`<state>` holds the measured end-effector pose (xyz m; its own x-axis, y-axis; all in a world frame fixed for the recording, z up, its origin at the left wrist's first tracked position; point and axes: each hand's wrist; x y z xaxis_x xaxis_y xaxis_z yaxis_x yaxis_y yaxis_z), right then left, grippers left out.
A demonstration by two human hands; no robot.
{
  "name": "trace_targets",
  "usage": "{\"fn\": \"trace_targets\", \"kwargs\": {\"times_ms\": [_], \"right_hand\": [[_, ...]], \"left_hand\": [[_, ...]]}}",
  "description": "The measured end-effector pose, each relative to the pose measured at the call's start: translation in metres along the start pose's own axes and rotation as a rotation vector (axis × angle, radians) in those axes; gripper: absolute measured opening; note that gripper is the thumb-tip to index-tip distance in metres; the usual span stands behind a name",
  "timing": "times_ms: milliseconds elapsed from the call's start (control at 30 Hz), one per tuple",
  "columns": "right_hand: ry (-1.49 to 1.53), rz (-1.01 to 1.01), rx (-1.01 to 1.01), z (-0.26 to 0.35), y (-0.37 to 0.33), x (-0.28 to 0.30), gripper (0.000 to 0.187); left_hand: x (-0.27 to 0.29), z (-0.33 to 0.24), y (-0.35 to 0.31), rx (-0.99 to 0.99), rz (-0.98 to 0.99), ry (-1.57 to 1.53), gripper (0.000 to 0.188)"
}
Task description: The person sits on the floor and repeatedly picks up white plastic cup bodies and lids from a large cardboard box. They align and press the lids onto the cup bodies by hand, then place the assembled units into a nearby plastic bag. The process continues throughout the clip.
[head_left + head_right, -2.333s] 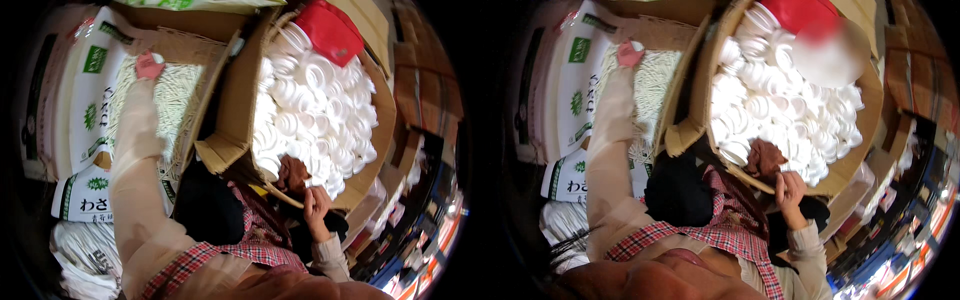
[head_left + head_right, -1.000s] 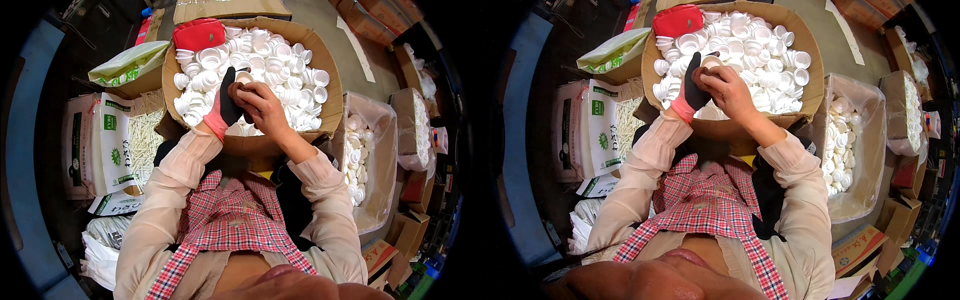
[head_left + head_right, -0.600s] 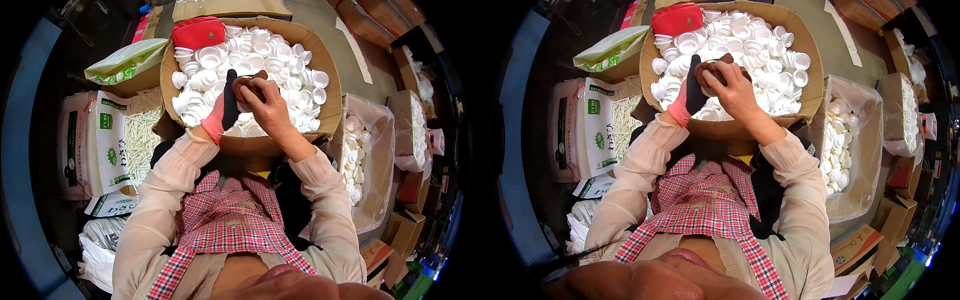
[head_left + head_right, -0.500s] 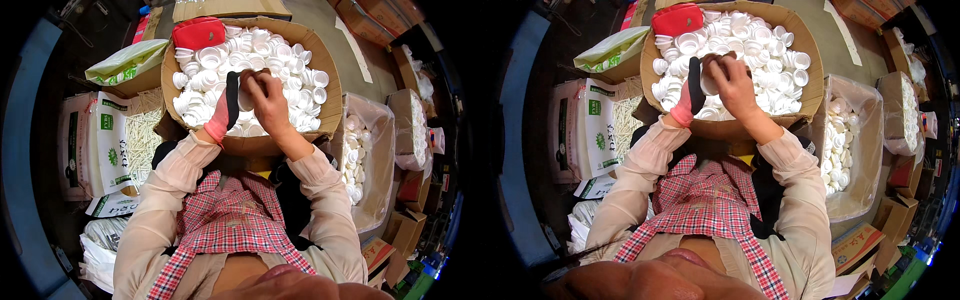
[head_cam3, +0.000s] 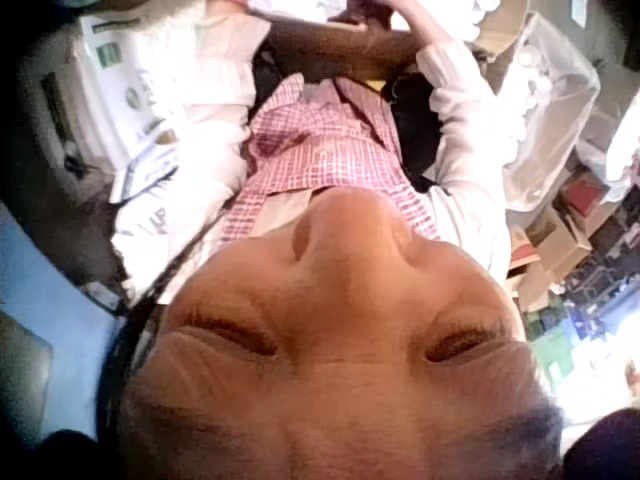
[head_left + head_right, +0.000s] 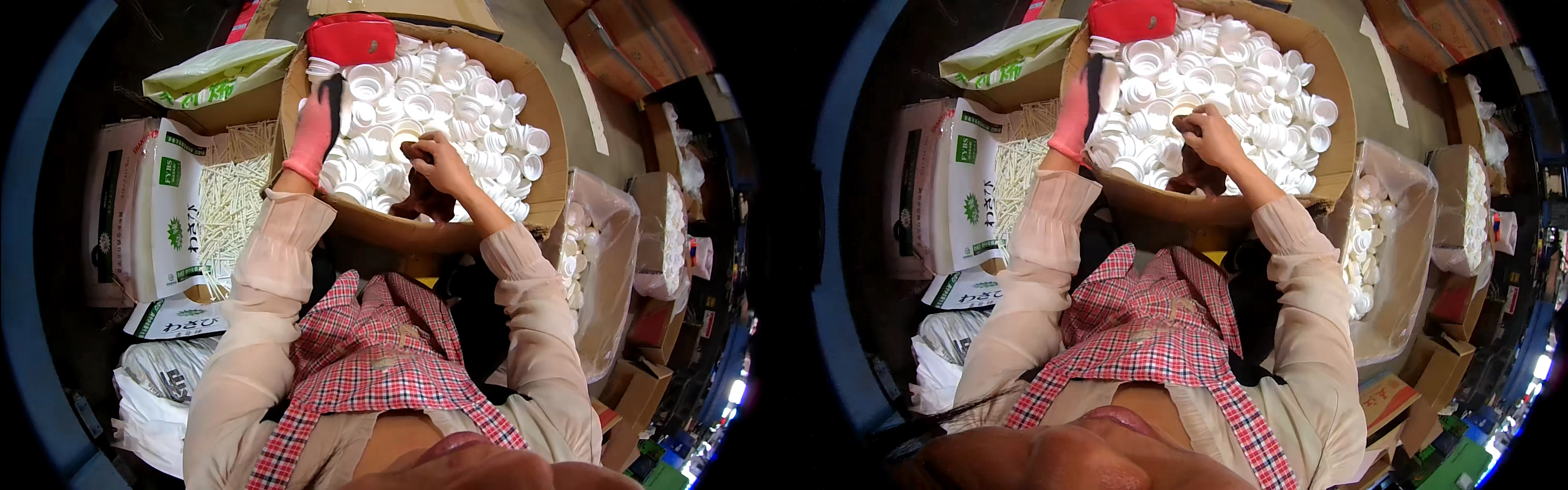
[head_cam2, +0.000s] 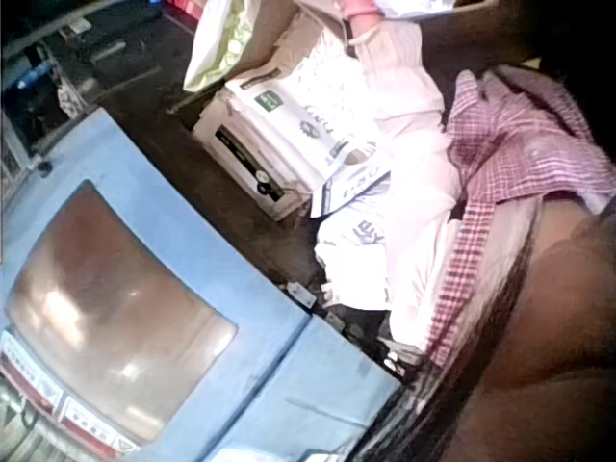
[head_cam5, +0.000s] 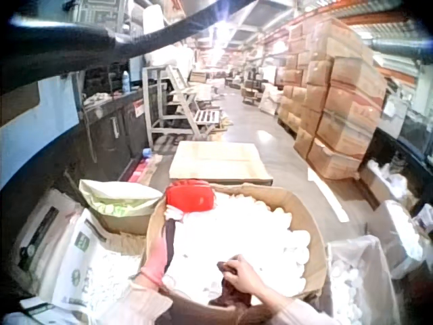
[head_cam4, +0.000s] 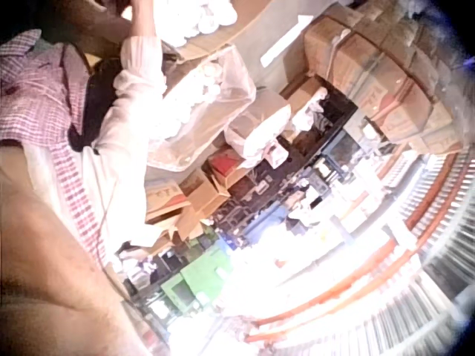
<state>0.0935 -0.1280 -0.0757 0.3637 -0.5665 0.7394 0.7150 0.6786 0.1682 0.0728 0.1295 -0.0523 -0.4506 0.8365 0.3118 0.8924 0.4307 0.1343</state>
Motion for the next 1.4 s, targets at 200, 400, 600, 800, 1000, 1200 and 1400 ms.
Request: {"fn": "trace_targets", "kwargs": {"times_ms": [200,400,600,800,1000,1200,1400], "right_hand": [[-0.246,0.090,0.058,-0.044,0.031,-0.033,0.020],[-0.480,0.285,-0.072,-0.067,0.054,-0.033,0.022],[-0.129,-0.018,0.251,-0.025,0.033,0.010,0.019],[0.113,-0.249,0.306,0.069,0.007,0.050,0.026],[-0.071,-0.347,0.263,0.102,-0.018,0.011,0.030],[-0.550,-0.310,0.433,0.067,-0.034,0.026,0.045],[-0.578,-0.495,0.656,0.072,-0.029,0.039,0.046]], "left_hand": [[0.005,-0.030,-0.022,0.297,0.481,0.765,0.060],[0.007,-0.037,-0.025,0.134,0.330,0.803,0.050],[-0.010,-0.016,-0.020,0.160,0.363,0.170,0.054],[-0.044,-0.022,-0.049,-0.213,0.720,-0.369,0.060],[-0.062,-0.022,-0.052,0.081,0.760,-0.491,0.041],[-0.047,-0.025,-0.038,-0.378,0.517,0.122,0.036],[-0.072,-0.037,-0.062,0.067,0.765,-0.776,0.032]]}}
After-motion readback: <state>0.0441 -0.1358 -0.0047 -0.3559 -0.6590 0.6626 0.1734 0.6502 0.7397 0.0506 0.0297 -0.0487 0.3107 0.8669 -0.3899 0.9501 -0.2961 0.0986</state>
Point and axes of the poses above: each hand's wrist, its own y-axis towards the middle knuckle, its own x-axis out of the back of the hand, z = x × y, and after that the axes turned 12 degrees about x, right-handed
